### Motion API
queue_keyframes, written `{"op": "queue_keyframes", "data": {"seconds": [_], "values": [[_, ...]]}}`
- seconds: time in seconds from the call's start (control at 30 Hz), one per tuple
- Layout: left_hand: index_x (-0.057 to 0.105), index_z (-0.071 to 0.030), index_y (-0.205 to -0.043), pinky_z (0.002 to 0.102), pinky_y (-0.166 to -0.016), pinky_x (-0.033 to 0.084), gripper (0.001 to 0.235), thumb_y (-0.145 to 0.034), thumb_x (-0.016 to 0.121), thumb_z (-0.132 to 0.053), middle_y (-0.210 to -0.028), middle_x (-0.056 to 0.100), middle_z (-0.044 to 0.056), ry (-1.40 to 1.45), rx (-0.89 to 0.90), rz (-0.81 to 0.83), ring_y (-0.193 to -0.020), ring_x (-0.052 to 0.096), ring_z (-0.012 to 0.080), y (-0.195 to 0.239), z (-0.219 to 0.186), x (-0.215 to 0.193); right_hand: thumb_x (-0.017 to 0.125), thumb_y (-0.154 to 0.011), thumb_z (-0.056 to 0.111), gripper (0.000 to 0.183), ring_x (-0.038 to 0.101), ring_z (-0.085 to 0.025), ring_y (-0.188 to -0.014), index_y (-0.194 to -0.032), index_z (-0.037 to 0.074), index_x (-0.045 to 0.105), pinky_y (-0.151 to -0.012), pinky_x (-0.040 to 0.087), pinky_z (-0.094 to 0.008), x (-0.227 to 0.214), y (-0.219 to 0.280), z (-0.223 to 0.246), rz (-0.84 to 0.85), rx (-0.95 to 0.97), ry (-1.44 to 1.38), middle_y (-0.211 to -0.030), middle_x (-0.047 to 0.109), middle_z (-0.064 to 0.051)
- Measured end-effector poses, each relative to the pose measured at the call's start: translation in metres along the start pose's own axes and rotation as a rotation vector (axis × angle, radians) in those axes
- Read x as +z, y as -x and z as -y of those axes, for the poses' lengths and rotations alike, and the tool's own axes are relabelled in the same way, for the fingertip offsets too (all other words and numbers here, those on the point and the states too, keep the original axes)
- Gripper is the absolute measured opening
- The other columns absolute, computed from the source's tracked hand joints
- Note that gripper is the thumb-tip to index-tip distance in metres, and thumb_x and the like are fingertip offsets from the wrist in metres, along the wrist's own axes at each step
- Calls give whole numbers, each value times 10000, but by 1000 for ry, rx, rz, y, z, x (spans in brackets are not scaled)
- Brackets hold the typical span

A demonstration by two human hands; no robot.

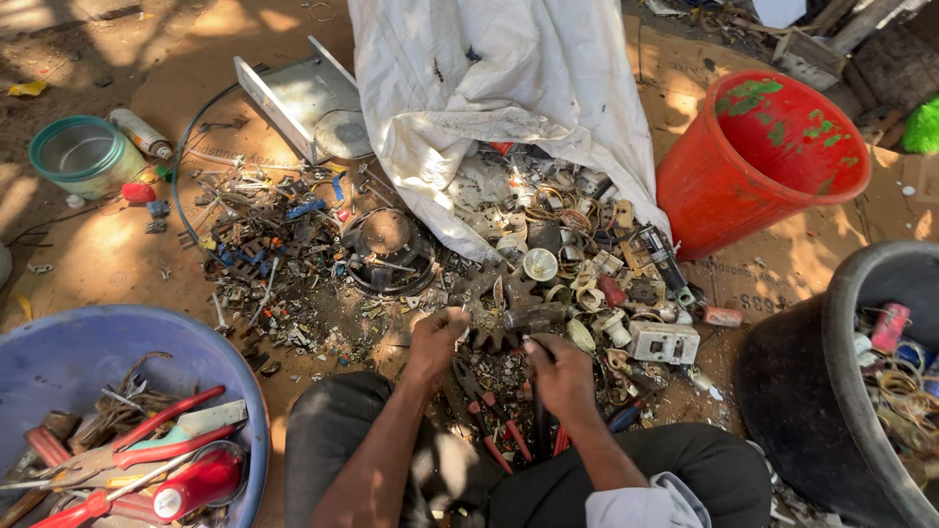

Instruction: The person sits on the ground and uses pliers and a hammer to dismantle small electronic components and scrap metal. They repeatedly strike and pry apart items from a pile of debris, separating parts and discarding them into nearby buckets.

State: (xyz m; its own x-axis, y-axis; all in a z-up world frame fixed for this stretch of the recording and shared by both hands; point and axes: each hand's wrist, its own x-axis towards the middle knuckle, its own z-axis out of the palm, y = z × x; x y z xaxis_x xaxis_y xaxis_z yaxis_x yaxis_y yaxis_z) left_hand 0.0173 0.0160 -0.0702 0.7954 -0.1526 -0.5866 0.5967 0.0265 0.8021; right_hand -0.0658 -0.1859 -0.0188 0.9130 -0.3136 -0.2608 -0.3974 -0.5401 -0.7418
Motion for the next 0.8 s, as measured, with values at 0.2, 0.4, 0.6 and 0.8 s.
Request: {"op": "queue_keyframes", "data": {"seconds": [0.2,0.4,0.6,0.8], "values": [[427,121,-1450,359,-1224,348,595,-961,672,-111,-1528,519,259,606,-121,121,-1466,472,294,-7,7,13,644,-978,128,244,702,-237,-713,-1106,-71,704,-626,592,-384,-10,-3,3,290,132,-1015,-853,723,-130],[389,88,-1531,375,-1164,414,599,-995,611,-63,-1471,504,232,661,-197,91,-1346,491,286,12,-9,16,653,-906,42,182,721,-278,-750,-1076,-19,664,-661,603,-433,-1,-7,0,288,197,-1142,-878,724,-145],[476,154,-1347,411,-822,647,384,-1044,480,-81,-1043,674,225,738,-126,248,-866,717,300,26,-24,15,647,-766,9,256,722,-247,-732,-1020,41,663,-611,588,-411,9,-9,-8,321,207,-1158,-873,732,-107],[558,109,-1221,404,-857,655,259,-1008,460,-4,-1044,703,237,705,-158,205,-924,738,312,31,-25,24,755,-865,159,349,567,-126,-564,-1182,35,679,-494,439,-308,32,6,-1,102,-117,-258,-756,689,-53]]}}
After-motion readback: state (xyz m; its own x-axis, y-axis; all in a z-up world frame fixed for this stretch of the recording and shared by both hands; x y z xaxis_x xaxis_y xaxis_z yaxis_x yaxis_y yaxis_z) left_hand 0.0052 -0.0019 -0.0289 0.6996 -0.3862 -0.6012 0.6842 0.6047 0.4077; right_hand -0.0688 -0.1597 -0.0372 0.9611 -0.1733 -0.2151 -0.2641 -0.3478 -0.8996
